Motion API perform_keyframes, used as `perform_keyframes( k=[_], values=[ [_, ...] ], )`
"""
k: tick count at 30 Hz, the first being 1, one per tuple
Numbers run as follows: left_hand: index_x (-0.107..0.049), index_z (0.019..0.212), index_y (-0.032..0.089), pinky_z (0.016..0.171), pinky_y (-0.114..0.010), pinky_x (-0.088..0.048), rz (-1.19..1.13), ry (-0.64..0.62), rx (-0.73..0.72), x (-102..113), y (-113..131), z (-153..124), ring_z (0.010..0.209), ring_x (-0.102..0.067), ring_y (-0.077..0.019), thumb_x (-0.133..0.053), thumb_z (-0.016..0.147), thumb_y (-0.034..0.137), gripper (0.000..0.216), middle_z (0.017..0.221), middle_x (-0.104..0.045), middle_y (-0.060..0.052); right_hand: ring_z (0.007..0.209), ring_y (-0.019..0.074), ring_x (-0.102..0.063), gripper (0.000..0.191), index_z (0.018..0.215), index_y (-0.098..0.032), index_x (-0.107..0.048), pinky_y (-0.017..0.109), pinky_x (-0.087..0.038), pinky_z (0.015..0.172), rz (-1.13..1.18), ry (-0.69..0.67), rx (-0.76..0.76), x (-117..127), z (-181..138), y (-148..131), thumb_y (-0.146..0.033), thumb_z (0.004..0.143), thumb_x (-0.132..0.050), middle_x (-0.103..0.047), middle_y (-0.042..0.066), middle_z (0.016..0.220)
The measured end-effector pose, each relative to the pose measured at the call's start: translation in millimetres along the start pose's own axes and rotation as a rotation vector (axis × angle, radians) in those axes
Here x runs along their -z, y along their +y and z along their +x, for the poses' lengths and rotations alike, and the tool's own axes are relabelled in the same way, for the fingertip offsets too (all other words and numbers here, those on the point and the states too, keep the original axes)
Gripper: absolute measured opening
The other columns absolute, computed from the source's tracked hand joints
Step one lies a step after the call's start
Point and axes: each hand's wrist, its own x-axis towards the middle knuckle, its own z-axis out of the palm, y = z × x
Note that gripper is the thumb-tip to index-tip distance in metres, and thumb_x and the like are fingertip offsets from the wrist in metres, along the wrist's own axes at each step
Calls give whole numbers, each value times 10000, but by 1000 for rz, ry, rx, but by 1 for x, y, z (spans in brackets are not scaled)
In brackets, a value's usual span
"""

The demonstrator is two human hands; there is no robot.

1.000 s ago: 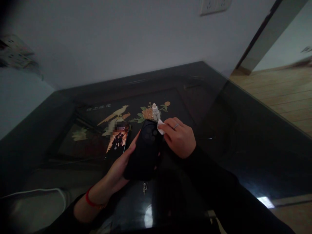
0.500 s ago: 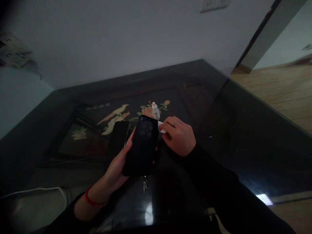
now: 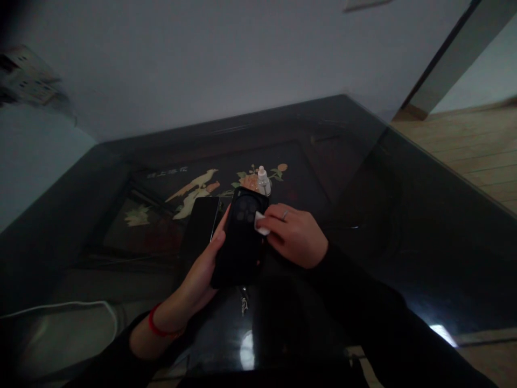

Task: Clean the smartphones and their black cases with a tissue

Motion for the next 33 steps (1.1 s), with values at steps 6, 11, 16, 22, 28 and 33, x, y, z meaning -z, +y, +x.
perform_keyframes(
  k=[6,11,16,22,28,33],
  values=[
    [-415,1410,378,1163,-414,-262,101,-30,-117,5,-5,4,1420,-288,-244,-525,893,460,536,1536,-341,53,791,163,-617,231,918,-183,-640,265,-470,676,24,1,-67,-2,-1,-4,-67,804,-475,-644,55,881],
    [-446,1387,387,1194,-343,-165,106,19,-170,7,-4,6,1440,-237,-185,-494,916,439,476,1535,-332,95,702,141,-580,177,837,-181,-633,243,-439,609,171,-150,176,-11,-3,-19,-105,817,-474,-633,39,802],
    [-407,1405,407,1154,-399,-294,6,32,-66,2,-2,3,1371,-381,-218,-524,902,433,517,1500,-402,83,864,161,-619,277,1005,-162,-640,259,-488,743,96,36,-33,-9,-5,-5,-47,821,-468,-648,86,958],
    [-340,1452,350,1192,-374,-203,31,59,-162,2,0,6,1414,-305,-188,-461,936,406,533,1501,-400,60,680,139,-573,182,867,-177,-642,248,-448,612,237,-171,234,-13,-6,-21,-136,867,-464,-634,39,792],
    [-304,1460,375,1186,-350,-208,51,74,-142,2,1,4,1420,-290,-178,-472,930,425,559,1536,-328,78,825,163,-606,232,951,-158,-644,250,-457,672,73,-47,46,-12,-6,-15,-61,842,-464,-653,77,888],
    [-295,1467,372,1190,-341,-188,93,70,-172,2,1,5,1433,-258,-174,-445,940,430,551,1537,-327,75,689,138,-561,153,870,-178,-643,244,-418,600,140,-204,168,-15,-8,-22,-114,841,-507,-628,37,808]
  ],
)
